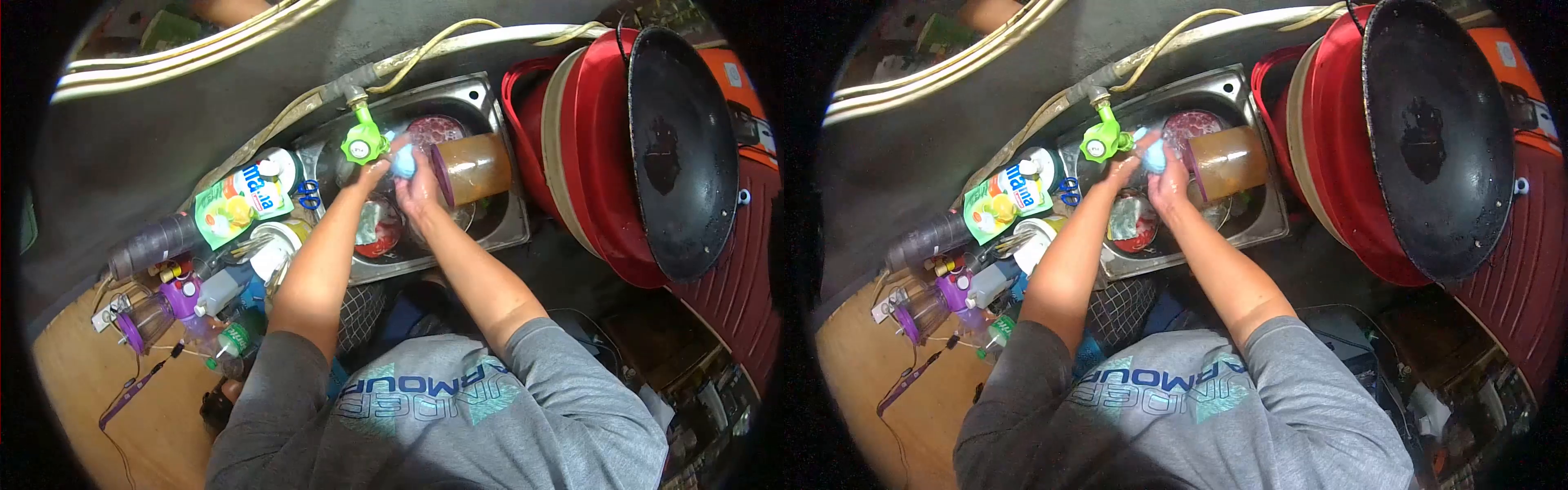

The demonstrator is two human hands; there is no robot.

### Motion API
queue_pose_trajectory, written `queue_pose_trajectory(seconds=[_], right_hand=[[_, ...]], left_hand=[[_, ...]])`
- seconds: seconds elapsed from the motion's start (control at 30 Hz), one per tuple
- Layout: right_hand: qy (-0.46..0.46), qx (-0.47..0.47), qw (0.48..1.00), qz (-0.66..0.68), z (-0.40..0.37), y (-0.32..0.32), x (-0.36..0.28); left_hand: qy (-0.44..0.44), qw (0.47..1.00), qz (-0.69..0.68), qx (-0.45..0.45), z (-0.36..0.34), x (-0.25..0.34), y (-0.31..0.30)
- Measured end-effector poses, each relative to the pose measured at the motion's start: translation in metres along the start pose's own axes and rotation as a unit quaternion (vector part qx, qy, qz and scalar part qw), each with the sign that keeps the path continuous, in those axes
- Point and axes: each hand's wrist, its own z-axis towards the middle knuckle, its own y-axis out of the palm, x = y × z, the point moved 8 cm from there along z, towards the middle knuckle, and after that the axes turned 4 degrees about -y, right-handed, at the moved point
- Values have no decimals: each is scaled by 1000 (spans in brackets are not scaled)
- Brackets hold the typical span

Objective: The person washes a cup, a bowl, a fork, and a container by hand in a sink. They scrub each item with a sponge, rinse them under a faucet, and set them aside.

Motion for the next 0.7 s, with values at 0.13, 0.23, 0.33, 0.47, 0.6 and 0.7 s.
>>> queue_pose_trajectory(seconds=[0.13,0.23,0.33,0.47,0.6,0.7], right_hand=[[-370,-42,848,-378,-74,49,-60],[-461,-123,742,-472,-104,61,-79],[-453,-118,756,-457,-108,42,-86],[-423,-146,712,-541,-91,19,-70],[-214,-119,842,-481,-49,-27,-47],[-8,-26,987,-161,-36,-58,-20]], left_hand=[[-83,921,-379,38,16,-55,12],[-231,808,-536,-84,-7,-26,39],[-143,902,-369,-172,1,3,38],[-133,984,-79,-84,17,2,14],[166,969,164,-78,-4,33,13],[-14,990,-113,-88,-22,22,-12]])
